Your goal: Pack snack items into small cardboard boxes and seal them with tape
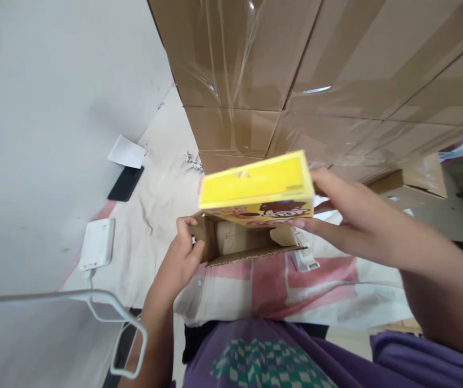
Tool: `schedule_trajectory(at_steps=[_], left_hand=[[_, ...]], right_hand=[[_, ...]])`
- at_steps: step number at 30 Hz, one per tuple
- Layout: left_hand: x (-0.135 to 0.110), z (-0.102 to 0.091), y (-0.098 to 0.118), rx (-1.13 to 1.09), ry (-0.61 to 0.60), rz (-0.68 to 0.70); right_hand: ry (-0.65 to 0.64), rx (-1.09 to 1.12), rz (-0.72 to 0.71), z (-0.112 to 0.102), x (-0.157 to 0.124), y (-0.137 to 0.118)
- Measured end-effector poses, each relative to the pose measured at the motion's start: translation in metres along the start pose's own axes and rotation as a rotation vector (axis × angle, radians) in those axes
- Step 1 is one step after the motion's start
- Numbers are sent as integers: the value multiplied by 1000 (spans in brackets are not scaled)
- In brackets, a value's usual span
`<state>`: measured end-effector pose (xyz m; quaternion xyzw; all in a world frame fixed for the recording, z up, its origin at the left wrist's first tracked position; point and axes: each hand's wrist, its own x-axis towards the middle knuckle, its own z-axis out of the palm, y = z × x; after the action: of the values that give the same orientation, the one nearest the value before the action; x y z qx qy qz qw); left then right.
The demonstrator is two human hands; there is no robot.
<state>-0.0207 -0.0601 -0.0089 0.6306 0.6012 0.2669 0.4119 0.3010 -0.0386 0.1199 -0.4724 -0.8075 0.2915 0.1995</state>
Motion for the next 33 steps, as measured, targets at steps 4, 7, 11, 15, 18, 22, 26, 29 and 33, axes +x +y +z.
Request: schedule_trajectory(at_steps=[4, 7, 11, 15, 18, 22, 26, 29, 33], left_hand=[[5, 2, -8, -113, -21, 70], [7, 1, -16, -191, -15, 83], [6, 0, -24, -173, 22, 73], [3, -2, -24, -125, -22, 32], [3, -2, -22, -126, -60, 15], [3, -3, -18, -116, -81, -29], [0, -4, -13, -135, -109, -50], [-2, -4, -9, -150, -122, -64], [-2, -5, -5, -145, -112, -39]], right_hand=[[-199, 667, 1, 55, 18, 7], [-272, 868, 16, 81, 33, 16], [-253, 701, 51, 57, 28, 12], [-255, 114, 101, 20, 7, -2], [-302, -242, 148, 20, 3, -4], [-327, -681, 34, 42, 19, 1], [-409, -897, -56, 55, 34, -3], [-484, -945, -4, 60, 40, -12], [-559, -996, 29, 71, 46, -18]])
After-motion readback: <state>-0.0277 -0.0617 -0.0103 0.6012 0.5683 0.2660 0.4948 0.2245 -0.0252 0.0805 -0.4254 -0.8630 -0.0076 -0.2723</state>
